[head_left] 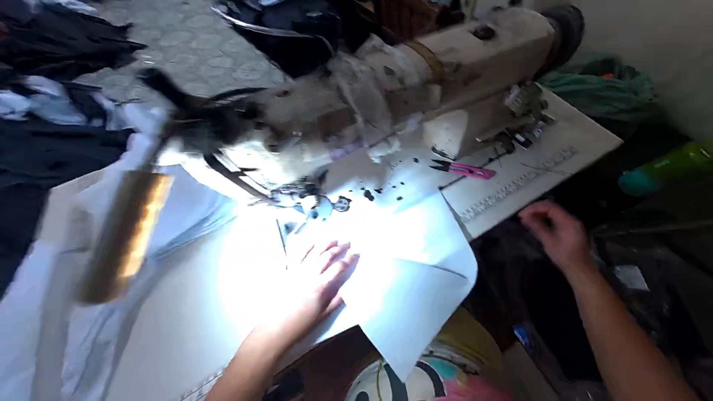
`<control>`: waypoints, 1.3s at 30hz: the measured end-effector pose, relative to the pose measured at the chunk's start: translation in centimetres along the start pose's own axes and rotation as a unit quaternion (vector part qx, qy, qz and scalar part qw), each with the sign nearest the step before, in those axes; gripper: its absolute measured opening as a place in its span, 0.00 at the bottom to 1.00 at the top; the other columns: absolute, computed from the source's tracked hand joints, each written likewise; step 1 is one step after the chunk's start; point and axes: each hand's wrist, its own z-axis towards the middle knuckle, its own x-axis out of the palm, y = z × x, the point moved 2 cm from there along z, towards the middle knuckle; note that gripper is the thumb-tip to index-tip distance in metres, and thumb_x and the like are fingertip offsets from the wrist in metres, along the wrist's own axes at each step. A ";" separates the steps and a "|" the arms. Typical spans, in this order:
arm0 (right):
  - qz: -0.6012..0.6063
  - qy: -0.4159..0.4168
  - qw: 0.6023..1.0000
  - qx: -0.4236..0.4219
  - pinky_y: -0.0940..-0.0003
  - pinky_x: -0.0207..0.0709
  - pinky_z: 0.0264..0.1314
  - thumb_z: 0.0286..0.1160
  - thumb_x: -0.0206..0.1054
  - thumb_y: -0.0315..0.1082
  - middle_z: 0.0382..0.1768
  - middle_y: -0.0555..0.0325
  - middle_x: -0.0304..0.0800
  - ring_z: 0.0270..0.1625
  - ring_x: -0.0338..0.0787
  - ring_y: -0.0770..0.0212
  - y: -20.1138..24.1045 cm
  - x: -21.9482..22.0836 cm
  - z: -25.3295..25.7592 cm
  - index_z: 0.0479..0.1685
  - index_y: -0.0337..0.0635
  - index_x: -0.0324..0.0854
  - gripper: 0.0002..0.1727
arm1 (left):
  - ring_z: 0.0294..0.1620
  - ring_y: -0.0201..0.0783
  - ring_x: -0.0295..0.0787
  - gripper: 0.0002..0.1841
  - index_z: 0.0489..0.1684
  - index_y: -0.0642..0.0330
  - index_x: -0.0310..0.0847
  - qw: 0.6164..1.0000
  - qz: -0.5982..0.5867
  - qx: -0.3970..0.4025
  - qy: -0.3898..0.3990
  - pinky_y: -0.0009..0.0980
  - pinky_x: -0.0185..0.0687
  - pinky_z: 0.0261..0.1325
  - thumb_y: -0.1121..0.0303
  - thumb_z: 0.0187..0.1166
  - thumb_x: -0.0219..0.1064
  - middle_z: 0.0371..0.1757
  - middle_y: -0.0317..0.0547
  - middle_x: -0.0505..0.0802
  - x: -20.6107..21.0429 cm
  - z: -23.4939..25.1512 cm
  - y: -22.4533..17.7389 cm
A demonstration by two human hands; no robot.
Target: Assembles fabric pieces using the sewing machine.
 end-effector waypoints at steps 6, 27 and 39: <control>-0.270 0.303 0.769 0.493 0.25 0.64 0.77 0.81 0.69 0.48 0.75 0.22 0.74 0.77 0.75 0.23 -14.1 -2.0 -10.5 0.77 0.25 0.71 0.37 | 0.96 0.55 0.47 0.44 0.70 0.46 0.86 0.965 -0.244 -0.040 0.082 0.59 0.32 0.93 0.25 0.81 0.36 0.89 0.55 0.70 0.4 -1.9 1.9; -0.239 0.026 0.835 0.495 0.41 0.73 0.74 0.80 0.67 0.31 0.66 0.26 0.81 0.71 0.82 0.33 -16.3 0.0 -18.4 0.57 0.24 0.84 0.17 | 0.81 0.67 0.73 0.25 0.59 0.56 0.90 0.993 -0.074 -0.086 -0.034 0.73 0.53 0.80 0.49 0.83 0.54 0.71 0.60 0.88 1.5 -0.8 -0.2; 0.241 -0.097 0.965 0.031 0.90 0.74 0.36 0.88 0.54 0.31 0.26 0.74 0.80 0.27 0.78 0.87 6.4 -3.3 2.3 0.45 0.35 0.77 0.09 | 0.81 0.50 0.78 0.21 0.56 0.54 0.93 0.976 -0.214 -0.032 0.007 0.52 0.64 0.85 0.49 0.81 0.62 0.69 0.48 0.91 1.2 -0.8 0.1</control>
